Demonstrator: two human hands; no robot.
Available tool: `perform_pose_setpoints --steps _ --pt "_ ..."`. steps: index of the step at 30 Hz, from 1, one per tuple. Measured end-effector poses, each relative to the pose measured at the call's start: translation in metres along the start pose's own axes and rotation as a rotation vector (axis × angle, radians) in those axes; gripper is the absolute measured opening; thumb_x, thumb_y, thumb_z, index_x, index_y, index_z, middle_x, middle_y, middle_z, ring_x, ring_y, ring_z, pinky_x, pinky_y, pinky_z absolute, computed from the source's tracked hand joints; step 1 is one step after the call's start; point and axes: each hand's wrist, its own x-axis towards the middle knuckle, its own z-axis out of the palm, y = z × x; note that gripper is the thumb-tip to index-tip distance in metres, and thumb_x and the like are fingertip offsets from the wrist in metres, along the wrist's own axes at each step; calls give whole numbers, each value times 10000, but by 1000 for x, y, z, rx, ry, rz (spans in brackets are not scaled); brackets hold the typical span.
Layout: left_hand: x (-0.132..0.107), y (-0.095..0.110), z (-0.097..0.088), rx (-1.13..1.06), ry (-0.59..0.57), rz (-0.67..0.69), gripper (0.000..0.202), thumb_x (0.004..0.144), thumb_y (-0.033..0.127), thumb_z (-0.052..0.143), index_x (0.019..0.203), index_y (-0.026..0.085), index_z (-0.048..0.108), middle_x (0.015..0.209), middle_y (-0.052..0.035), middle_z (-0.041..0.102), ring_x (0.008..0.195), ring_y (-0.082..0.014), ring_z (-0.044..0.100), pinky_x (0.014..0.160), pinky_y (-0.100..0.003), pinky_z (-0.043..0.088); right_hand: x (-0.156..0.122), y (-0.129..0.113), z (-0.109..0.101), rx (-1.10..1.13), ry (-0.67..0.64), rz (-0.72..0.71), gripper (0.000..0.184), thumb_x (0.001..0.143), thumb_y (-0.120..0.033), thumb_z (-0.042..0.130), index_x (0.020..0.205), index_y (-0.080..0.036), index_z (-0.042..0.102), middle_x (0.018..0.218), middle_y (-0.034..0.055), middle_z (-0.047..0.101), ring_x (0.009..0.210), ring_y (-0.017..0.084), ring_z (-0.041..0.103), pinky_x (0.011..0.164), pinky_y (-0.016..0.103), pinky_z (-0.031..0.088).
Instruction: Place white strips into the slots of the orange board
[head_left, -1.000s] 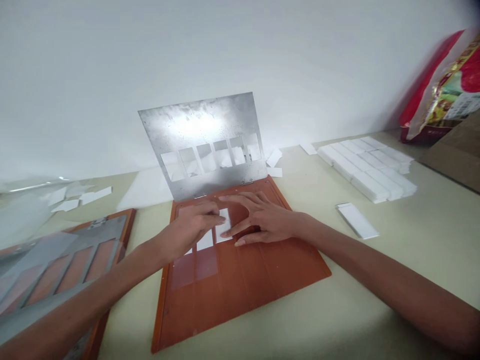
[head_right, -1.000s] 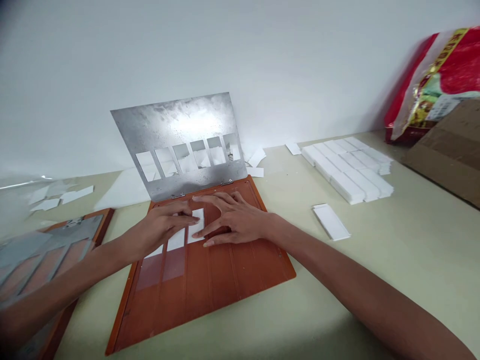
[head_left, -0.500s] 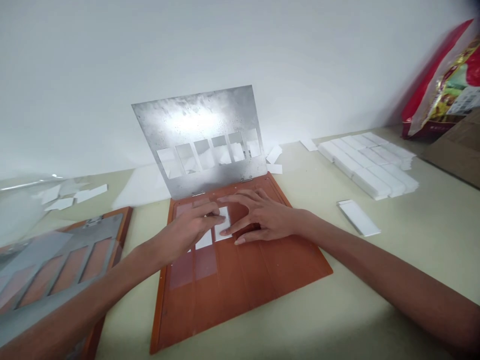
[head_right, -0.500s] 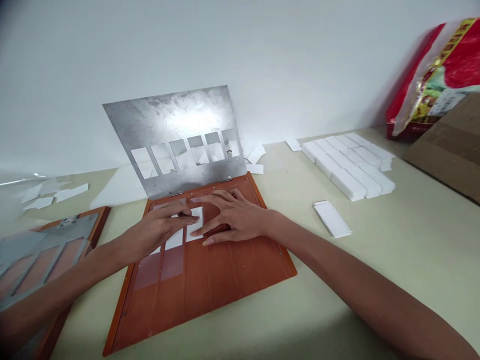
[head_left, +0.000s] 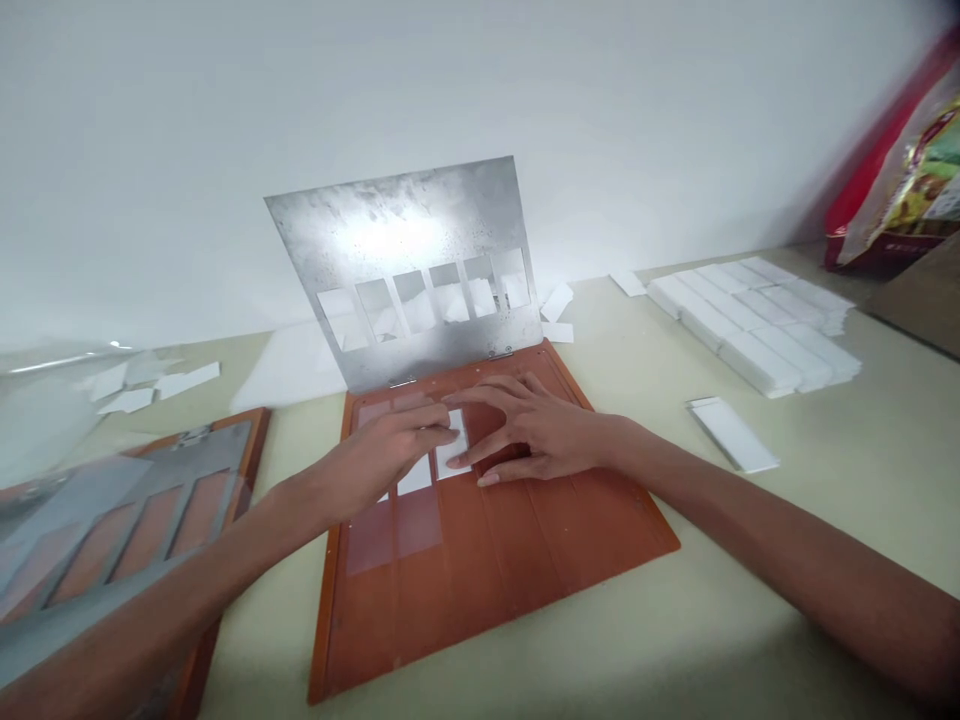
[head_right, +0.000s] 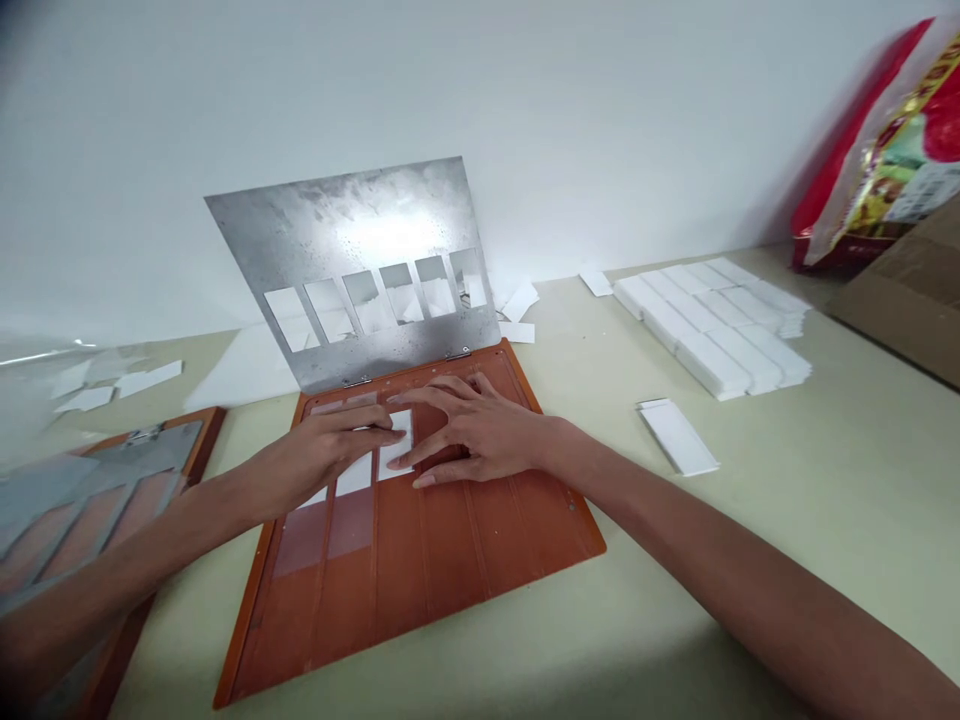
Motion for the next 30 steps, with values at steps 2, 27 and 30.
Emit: perform_pose_setpoints --steps 2,27,30 --pt "-1 -2 2 35 -52 -15 351 945 35 426 1168 191 647 1083 -83 645 975 -194 621 804 -311 496 0 0 0 -3 -2 -1 323 984 -554 516 1255 -457 662 1618 -18 236 1401 277 313 1087 484 270" --pt "-3 -3 12 -42 178 -153 212 1008 175 481 1100 214 669 1003 -28 617 911 -123 581 785 -259 459 1 3 2 4 -23 -2 351 976 -567 520 1308 -489 605 1611 -35 245 1375 279 333 1091 483 263" --pt "-3 -3 12 -40 216 -156 208 1000 178 505 1100 227 680 1029 -27 632 957 -131 593 821 -265 468 0 3 2 7 -24 -1 353 976 -562 524 1310 -483 605 1616 -32 234 1377 285 332 1087 485 267"
